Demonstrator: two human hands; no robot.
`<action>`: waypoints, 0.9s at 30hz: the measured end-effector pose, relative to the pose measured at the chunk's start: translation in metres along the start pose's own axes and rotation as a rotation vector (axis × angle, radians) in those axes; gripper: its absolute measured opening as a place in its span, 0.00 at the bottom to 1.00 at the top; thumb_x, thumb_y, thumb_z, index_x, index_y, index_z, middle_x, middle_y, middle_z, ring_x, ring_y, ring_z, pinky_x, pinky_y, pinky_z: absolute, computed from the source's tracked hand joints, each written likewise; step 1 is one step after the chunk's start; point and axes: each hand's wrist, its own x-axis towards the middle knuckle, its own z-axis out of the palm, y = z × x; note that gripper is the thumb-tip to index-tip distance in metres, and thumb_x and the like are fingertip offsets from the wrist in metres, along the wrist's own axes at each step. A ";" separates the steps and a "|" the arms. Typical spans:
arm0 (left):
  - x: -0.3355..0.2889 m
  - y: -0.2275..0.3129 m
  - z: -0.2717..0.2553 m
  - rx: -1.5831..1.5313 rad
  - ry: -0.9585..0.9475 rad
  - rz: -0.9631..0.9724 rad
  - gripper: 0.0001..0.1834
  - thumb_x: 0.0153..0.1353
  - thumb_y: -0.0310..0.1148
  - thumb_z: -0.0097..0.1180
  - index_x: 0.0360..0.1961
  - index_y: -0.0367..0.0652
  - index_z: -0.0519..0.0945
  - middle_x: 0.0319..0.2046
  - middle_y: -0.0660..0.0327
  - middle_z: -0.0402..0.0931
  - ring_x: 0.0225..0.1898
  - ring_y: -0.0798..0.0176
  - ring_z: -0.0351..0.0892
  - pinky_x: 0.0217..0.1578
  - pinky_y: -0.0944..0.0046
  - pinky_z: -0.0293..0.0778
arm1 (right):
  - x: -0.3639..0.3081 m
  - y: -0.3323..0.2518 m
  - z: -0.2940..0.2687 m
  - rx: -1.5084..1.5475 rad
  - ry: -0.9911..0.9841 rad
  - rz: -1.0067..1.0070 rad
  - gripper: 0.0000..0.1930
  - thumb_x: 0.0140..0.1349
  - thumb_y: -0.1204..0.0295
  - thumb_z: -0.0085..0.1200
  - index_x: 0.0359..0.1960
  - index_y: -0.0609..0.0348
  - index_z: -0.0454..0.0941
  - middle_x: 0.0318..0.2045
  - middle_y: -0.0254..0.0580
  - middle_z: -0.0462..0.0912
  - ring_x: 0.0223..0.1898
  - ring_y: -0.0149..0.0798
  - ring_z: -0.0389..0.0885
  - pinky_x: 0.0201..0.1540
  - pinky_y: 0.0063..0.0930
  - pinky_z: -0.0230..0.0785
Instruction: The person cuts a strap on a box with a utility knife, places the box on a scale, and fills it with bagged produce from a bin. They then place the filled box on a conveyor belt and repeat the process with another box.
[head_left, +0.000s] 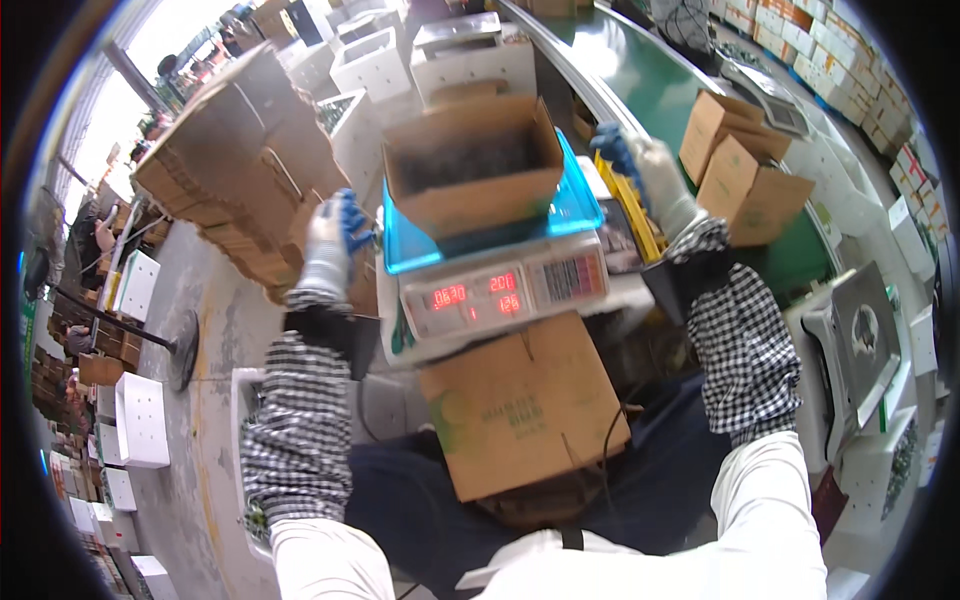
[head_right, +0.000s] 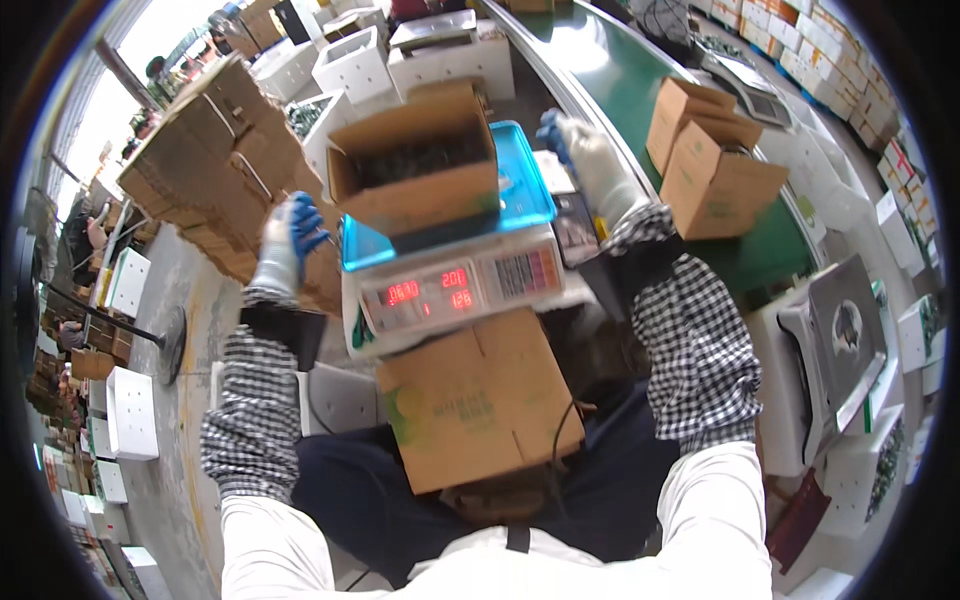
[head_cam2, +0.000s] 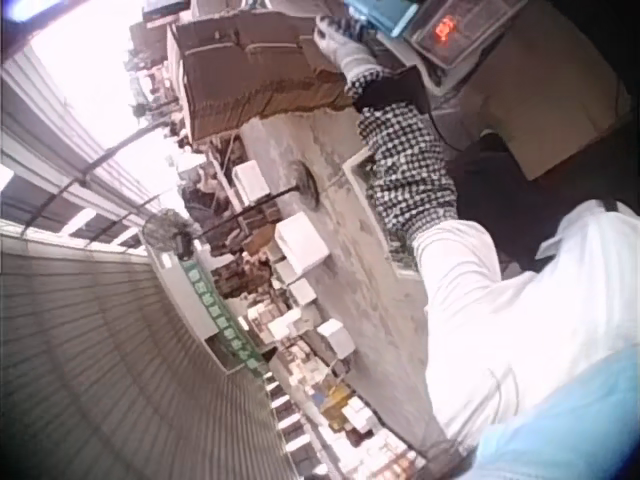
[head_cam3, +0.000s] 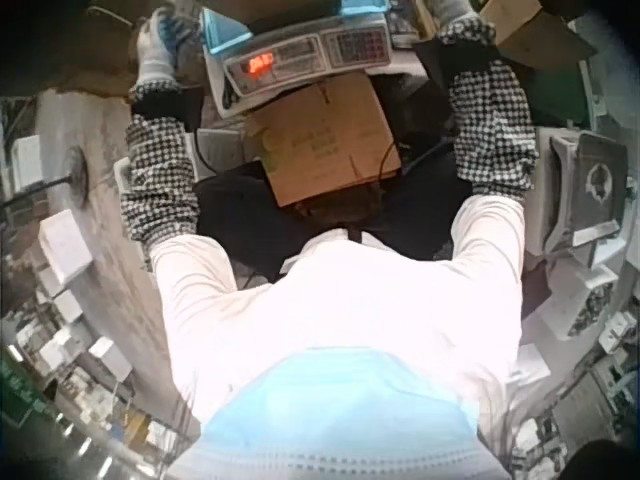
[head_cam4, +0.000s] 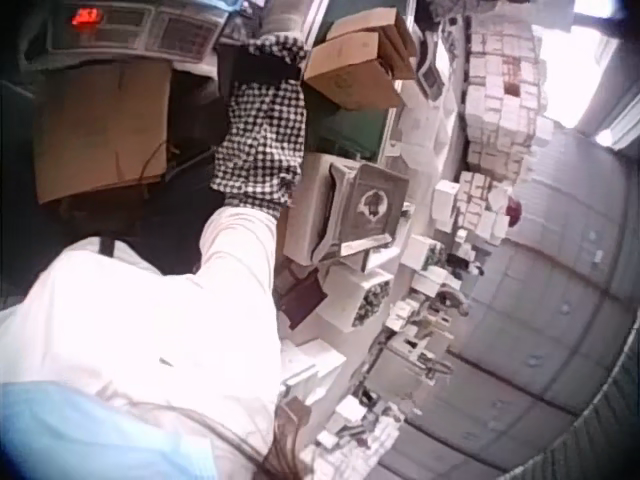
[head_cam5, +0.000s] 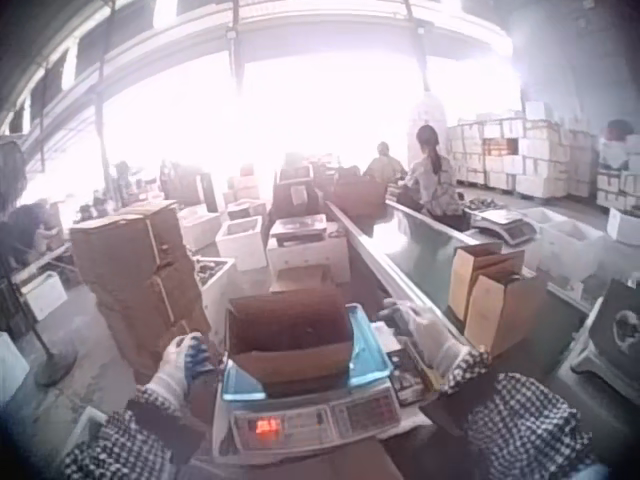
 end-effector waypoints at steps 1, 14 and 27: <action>-0.010 0.012 -0.018 -0.092 0.021 -0.041 0.21 0.60 0.47 0.51 0.47 0.44 0.71 0.39 0.60 0.75 0.43 0.59 0.75 0.40 0.55 0.76 | -0.004 -0.011 -0.009 0.029 -0.032 0.037 0.16 0.67 0.64 0.40 0.48 0.62 0.71 0.38 0.41 0.81 0.33 0.28 0.78 0.37 0.21 0.71; -0.097 0.100 -0.261 -0.416 0.042 -0.083 0.18 0.60 0.40 0.51 0.39 0.33 0.76 0.41 0.47 0.77 0.44 0.51 0.78 0.50 0.56 0.74 | -0.083 -0.032 0.002 0.207 0.130 0.244 0.22 0.64 0.58 0.46 0.51 0.65 0.69 0.43 0.48 0.79 0.40 0.39 0.80 0.44 0.29 0.73; -0.017 0.038 0.016 -0.093 -0.413 -0.148 0.31 0.62 0.40 0.51 0.64 0.53 0.55 0.60 0.54 0.58 0.52 0.50 0.69 0.49 0.55 0.72 | 0.000 -0.003 0.053 0.079 -0.198 0.229 0.21 0.65 0.63 0.42 0.60 0.46 0.63 0.60 0.32 0.61 0.55 0.39 0.65 0.53 0.38 0.65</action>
